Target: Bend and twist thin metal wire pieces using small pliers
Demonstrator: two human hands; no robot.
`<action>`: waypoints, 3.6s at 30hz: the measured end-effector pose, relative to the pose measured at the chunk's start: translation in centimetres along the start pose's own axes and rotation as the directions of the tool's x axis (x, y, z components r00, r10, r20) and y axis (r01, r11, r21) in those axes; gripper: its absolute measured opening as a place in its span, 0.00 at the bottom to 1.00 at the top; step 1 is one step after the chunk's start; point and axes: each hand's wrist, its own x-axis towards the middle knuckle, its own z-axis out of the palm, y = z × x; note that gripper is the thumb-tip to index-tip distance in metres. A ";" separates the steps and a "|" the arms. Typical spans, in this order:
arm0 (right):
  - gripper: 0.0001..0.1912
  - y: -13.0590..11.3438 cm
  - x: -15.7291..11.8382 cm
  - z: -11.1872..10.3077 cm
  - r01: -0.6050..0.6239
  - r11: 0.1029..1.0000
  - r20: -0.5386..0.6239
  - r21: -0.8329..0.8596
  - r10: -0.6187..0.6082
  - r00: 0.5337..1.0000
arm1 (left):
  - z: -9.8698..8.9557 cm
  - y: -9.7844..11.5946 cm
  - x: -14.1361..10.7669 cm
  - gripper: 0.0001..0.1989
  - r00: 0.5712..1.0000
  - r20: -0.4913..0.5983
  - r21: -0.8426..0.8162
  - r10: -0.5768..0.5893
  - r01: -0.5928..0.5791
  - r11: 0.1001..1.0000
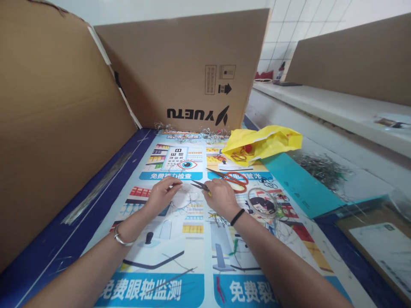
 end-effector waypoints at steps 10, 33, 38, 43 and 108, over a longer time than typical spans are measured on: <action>0.14 0.5 -0.1 0.3 0.142 0.990 -0.037 -0.017 -0.143 0.989 | 0.1 -1.0 0.0 0.06 0.999 -0.007 0.007 -0.037 0.037 0.999; 0.15 -0.3 -0.3 -1.1 0.225 0.964 0.016 -0.143 -0.225 0.974 | -1.1 -2.2 0.3 0.12 0.987 0.127 0.165 -0.103 0.082 0.983; 0.13 0.0 -0.2 0.3 0.125 0.991 -0.061 0.046 -0.122 0.991 | -1.8 -1.7 0.5 0.13 0.977 0.151 0.010 -0.151 0.151 0.989; 0.13 0.4 0.0 0.7 0.076 0.986 -0.110 0.150 -0.060 0.992 | -2.8 -0.2 1.1 0.08 0.980 0.079 -0.064 -0.185 0.190 0.980; 0.10 0.9 0.5 0.6 0.109 0.962 -0.089 0.251 -0.089 0.992 | -11.0 3.2 -1.4 0.06 0.747 0.586 0.440 -0.314 0.033 0.898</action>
